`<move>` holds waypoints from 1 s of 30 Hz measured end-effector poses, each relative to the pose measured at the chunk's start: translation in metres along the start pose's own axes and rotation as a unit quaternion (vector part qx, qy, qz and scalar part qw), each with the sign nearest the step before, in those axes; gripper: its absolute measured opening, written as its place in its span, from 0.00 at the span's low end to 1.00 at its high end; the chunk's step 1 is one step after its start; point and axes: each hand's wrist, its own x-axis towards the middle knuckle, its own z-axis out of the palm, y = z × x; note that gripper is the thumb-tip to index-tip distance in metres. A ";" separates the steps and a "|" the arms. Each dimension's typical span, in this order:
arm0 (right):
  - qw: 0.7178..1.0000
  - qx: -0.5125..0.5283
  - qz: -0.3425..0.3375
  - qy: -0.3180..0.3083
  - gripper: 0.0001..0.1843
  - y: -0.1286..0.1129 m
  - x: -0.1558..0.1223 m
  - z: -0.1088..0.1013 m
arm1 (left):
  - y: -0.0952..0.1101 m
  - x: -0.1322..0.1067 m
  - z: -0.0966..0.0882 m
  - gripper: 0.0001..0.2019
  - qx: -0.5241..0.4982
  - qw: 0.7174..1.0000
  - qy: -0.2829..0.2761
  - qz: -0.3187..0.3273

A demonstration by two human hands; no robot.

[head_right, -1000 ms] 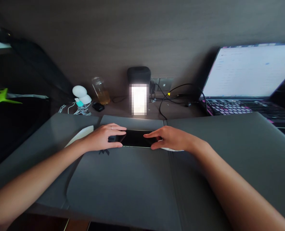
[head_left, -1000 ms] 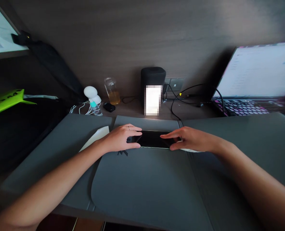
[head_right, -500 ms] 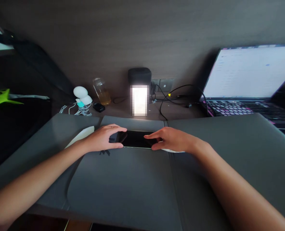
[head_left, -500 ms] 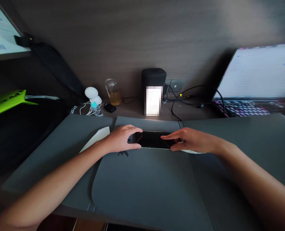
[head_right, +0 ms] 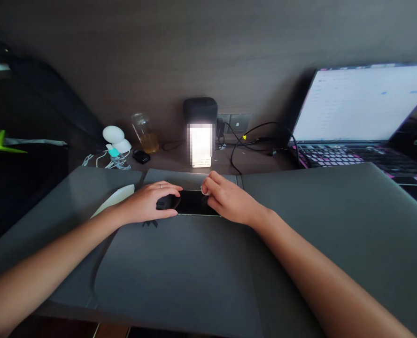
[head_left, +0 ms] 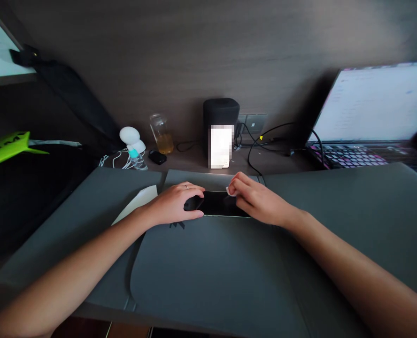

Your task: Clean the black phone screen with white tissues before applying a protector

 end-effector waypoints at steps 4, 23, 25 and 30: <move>0.999 0.002 -0.010 -0.048 0.08 0.006 0.002 0.005 | 0.001 0.000 -0.001 0.14 0.003 1.000 -0.004 -0.001; 0.993 0.095 0.001 -0.071 0.15 0.000 0.007 0.004 | 0.000 0.000 -0.001 0.14 0.001 1.000 -0.004 0.000; 0.994 0.090 0.001 -0.059 0.14 -0.002 0.010 0.009 | 0.000 0.000 -0.001 0.14 -0.001 1.000 -0.006 -0.004; 0.991 0.103 0.020 -0.088 0.13 0.001 0.006 -0.003 | 0.001 -0.001 -0.002 0.13 -0.002 1.000 -0.010 -0.007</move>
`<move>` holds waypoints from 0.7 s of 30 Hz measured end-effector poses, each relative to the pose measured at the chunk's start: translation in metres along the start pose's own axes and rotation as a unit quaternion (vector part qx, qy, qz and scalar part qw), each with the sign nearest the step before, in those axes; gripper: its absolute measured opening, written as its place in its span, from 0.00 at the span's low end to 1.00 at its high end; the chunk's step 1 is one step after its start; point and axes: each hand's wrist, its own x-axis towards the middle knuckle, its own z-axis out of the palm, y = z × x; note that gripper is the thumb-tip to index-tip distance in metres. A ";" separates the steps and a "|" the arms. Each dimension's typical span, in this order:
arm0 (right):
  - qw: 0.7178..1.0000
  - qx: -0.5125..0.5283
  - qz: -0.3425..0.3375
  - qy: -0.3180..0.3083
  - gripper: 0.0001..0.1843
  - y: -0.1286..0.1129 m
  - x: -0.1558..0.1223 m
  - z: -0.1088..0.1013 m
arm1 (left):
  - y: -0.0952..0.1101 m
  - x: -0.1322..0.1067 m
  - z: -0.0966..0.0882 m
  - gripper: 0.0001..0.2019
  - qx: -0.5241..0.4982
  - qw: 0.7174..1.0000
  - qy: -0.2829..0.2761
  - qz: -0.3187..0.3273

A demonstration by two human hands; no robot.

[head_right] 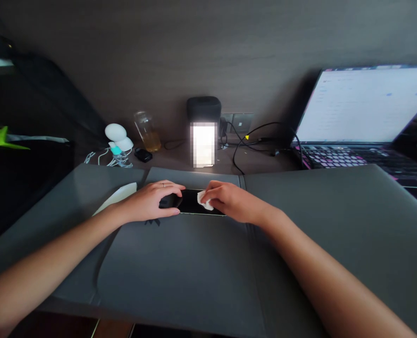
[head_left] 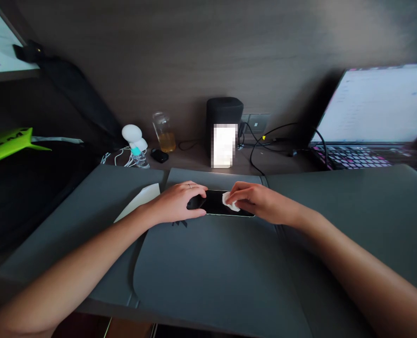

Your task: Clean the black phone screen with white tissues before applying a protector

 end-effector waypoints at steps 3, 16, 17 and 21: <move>1.000 0.001 0.022 -0.011 0.13 0.000 -0.004 -0.006 | 0.001 0.000 -0.002 0.12 -0.004 1.000 -0.005 -0.001; 1.000 -0.026 0.014 0.008 0.09 0.001 0.006 0.002 | 0.001 0.000 -0.002 0.12 -0.011 1.000 -0.005 -0.002; 1.000 -0.025 0.016 0.007 0.09 0.001 0.006 0.002 | 0.000 0.000 -0.002 0.13 -0.013 1.000 -0.005 -0.001; 0.998 -0.042 0.016 0.040 0.09 -0.003 0.016 0.015 | -0.001 0.001 -0.001 0.13 -0.015 1.000 -0.001 0.001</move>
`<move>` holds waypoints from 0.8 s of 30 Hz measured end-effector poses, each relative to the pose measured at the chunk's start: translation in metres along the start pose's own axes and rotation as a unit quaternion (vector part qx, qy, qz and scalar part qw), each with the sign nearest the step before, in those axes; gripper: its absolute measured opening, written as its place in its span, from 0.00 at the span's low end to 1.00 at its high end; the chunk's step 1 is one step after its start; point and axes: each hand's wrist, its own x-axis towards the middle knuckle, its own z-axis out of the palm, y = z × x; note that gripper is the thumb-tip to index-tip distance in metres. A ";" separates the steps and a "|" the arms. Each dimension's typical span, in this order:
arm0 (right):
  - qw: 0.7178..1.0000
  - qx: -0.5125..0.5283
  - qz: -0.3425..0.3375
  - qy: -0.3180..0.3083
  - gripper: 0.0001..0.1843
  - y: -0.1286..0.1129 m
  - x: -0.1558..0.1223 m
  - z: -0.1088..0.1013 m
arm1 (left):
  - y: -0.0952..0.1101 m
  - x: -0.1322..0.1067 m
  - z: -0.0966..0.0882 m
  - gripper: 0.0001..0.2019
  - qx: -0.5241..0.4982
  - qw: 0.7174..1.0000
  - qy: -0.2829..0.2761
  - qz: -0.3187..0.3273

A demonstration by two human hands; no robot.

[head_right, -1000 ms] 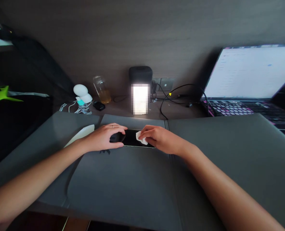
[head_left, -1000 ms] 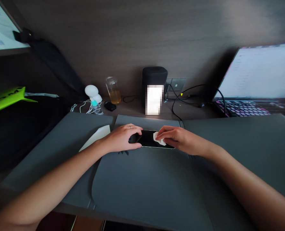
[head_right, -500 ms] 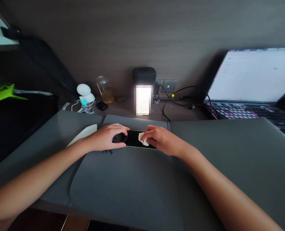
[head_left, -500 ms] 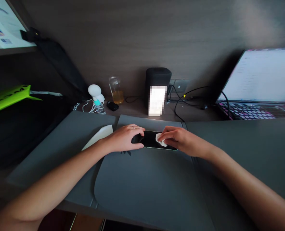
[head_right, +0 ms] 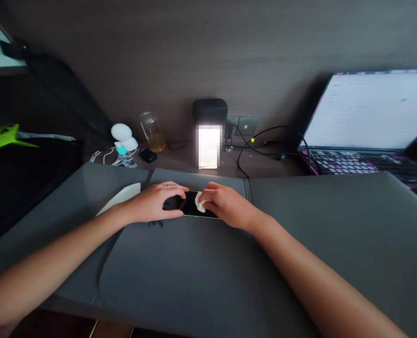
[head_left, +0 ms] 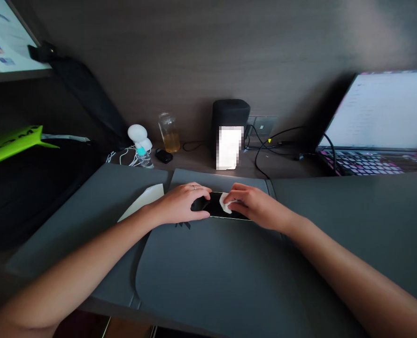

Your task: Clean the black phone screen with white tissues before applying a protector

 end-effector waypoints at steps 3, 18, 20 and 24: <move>1.000 -0.015 -0.003 0.017 0.10 -0.002 0.003 0.006 | 0.002 0.000 0.000 0.13 -0.001 1.000 0.005 -0.002; 1.000 -0.005 -0.004 0.016 0.11 0.002 -0.004 0.005 | 0.003 0.001 0.002 0.13 0.006 1.000 0.005 -0.011; 1.000 0.007 -0.002 0.008 0.11 0.007 -0.006 -0.001 | 0.003 0.001 0.001 0.13 0.004 1.000 0.003 -0.008; 1.000 0.018 -0.009 -0.004 0.09 0.011 -0.012 -0.010 | 0.003 0.001 0.001 0.13 0.001 1.000 0.001 -0.008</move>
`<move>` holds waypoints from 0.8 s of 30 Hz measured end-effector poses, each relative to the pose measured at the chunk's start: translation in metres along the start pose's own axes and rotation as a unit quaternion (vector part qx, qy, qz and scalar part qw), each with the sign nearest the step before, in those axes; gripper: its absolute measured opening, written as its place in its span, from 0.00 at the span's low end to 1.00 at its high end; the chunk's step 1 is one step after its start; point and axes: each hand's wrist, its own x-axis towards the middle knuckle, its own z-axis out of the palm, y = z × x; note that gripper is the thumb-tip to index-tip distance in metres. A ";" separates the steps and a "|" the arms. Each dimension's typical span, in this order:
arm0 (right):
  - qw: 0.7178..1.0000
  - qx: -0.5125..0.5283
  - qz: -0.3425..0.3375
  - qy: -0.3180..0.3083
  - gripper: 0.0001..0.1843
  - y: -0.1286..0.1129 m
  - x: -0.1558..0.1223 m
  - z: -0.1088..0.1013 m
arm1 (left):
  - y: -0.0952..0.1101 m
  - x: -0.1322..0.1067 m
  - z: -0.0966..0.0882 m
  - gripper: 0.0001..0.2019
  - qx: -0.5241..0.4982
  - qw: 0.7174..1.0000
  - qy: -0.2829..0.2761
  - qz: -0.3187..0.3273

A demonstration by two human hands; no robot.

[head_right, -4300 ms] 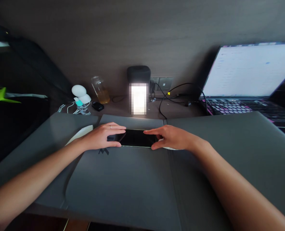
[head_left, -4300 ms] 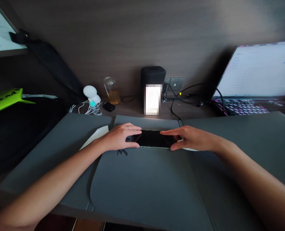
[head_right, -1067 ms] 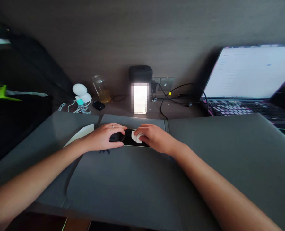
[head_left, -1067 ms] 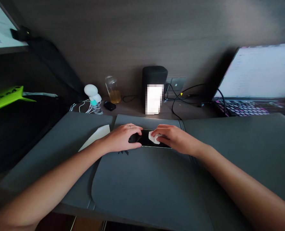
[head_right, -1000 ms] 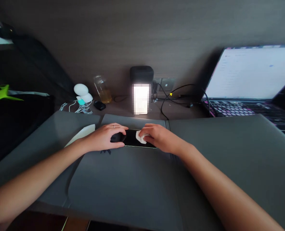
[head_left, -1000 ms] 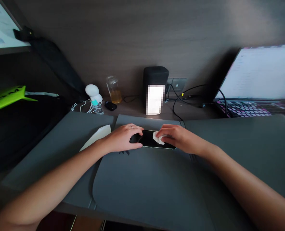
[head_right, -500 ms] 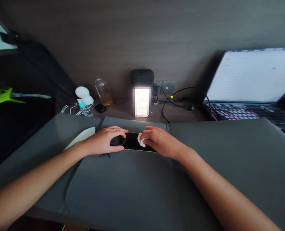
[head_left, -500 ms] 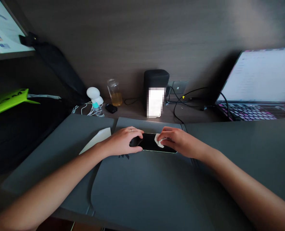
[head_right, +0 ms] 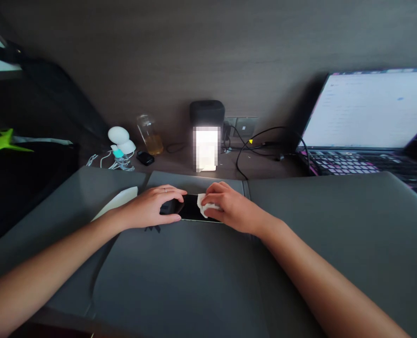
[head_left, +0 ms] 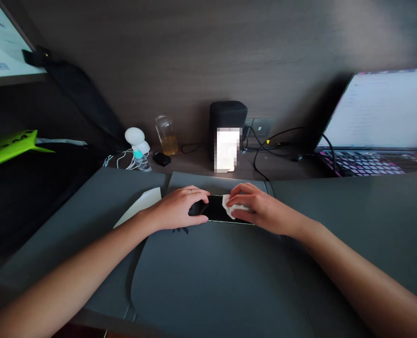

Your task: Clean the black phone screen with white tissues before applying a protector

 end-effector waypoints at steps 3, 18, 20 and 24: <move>0.999 0.024 0.021 -0.030 0.13 -0.001 -0.004 -0.003 | -0.001 0.000 0.001 0.13 -0.001 1.000 0.003 0.001; 0.999 -0.009 0.009 -0.033 0.12 -0.007 -0.008 -0.003 | -0.001 0.000 0.001 0.14 0.008 1.000 0.002 0.001; 1.000 -0.009 0.004 -0.028 0.12 -0.007 -0.007 -0.003 | -0.001 0.000 0.001 0.14 0.007 1.000 0.003 0.002; 0.999 -0.016 -0.006 -0.034 0.12 -0.008 -0.006 -0.004 | 0.000 -0.001 0.001 0.14 0.012 1.000 0.006 0.001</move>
